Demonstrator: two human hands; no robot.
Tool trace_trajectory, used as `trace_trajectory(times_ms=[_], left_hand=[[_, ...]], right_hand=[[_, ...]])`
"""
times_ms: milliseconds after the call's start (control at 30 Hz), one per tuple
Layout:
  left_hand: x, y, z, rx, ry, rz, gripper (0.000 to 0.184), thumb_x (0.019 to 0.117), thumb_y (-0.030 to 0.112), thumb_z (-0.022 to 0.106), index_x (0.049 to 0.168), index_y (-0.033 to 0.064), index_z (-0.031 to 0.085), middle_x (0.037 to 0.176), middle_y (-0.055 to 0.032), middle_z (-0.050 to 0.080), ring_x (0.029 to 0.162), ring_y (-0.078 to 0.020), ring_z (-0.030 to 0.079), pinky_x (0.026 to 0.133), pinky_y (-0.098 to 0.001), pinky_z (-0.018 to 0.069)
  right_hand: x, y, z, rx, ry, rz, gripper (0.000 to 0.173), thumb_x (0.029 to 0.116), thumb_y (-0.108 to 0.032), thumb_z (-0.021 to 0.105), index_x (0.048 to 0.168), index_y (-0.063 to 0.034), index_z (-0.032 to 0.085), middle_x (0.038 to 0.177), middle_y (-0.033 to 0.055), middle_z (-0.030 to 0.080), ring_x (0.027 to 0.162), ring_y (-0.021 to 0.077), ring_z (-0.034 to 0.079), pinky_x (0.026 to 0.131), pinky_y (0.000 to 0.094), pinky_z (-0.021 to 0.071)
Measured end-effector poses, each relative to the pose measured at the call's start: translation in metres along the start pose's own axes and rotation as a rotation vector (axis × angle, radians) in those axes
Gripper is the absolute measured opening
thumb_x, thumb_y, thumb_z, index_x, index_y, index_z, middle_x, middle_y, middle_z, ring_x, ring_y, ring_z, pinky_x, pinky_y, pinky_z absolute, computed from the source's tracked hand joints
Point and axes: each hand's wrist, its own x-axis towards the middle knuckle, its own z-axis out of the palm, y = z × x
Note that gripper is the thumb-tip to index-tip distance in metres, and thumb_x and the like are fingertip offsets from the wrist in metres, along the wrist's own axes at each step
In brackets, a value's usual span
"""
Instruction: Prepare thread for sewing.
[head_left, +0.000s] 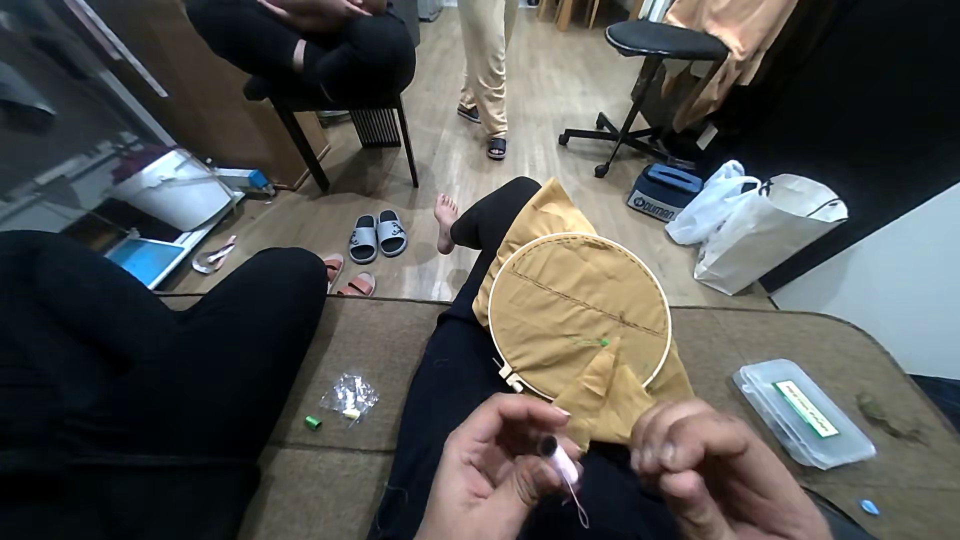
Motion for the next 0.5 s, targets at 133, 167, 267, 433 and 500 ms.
trace_trajectory(times_ms=[133, 167, 267, 433, 500], left_hand=[[-0.0006, 0.0003, 0.0028, -0.082, -0.019, -0.024, 0.019, 0.0984, 0.014, 0.065, 0.118, 0.0137, 0.063, 0.106, 0.0020, 0.072, 0.093, -0.0043, 0.070, 0.082, -0.0217, 0.0591], [-0.0002, 0.0002, 0.0024, -0.078, -0.023, -0.018, 0.018, 0.0982, 0.014, 0.065, 0.116, 0.0134, 0.064, 0.106, 0.0023, 0.072, 0.094, -0.0032, 0.069, 0.083, -0.0207, 0.0587], [-0.0010, 0.0003, 0.0017, -0.060, -0.036, -0.014, 0.018, 0.0976, 0.013, 0.066, 0.115, 0.0129, 0.066, 0.108, 0.0047, 0.071, 0.094, -0.0001, 0.068, 0.084, -0.0186, 0.0578], [-0.0023, -0.0001, 0.0009, -0.077, -0.041, -0.013, 0.018, 0.0967, 0.013, 0.068, 0.115, 0.0114, 0.069, 0.106, 0.0051, 0.071, 0.093, -0.0002, 0.068, 0.083, -0.0185, 0.0582], [-0.0022, 0.0009, 0.0004, -0.068, -0.045, -0.022, 0.017, 0.0962, 0.014, 0.069, 0.113, 0.0108, 0.070, 0.105, 0.0051, 0.072, 0.091, 0.0002, 0.068, 0.082, -0.0182, 0.0584]], right_hand=[[-0.0047, 0.0001, 0.0037, -0.354, -0.027, -0.138, 0.014, 0.1032, -0.024, 0.063, 0.110, -0.0116, 0.063, 0.104, -0.0017, 0.067, 0.100, 0.0009, 0.064, 0.089, 0.0161, 0.0538], [-0.0044, 0.0002, 0.0050, -0.402, -0.035, -0.187, 0.013, 0.1026, -0.022, 0.063, 0.109, -0.0100, 0.063, 0.104, 0.0003, 0.067, 0.101, 0.0033, 0.065, 0.091, 0.0176, 0.0531], [-0.0040, 0.0002, 0.0070, -0.477, -0.047, -0.291, 0.011, 0.1009, -0.016, 0.065, 0.108, -0.0083, 0.067, 0.101, 0.0024, 0.068, 0.100, 0.0077, 0.065, 0.093, 0.0194, 0.0518], [-0.0058, 0.0013, 0.0053, -0.548, -0.072, -0.362, 0.010, 0.0999, -0.014, 0.065, 0.106, -0.0076, 0.068, 0.101, 0.0044, 0.068, 0.098, 0.0116, 0.064, 0.091, 0.0214, 0.0511], [-0.0060, -0.0005, 0.0033, -0.608, -0.090, -0.392, 0.010, 0.1006, -0.015, 0.064, 0.107, -0.0077, 0.066, 0.101, 0.0053, 0.068, 0.098, 0.0137, 0.064, 0.090, 0.0226, 0.0501]])
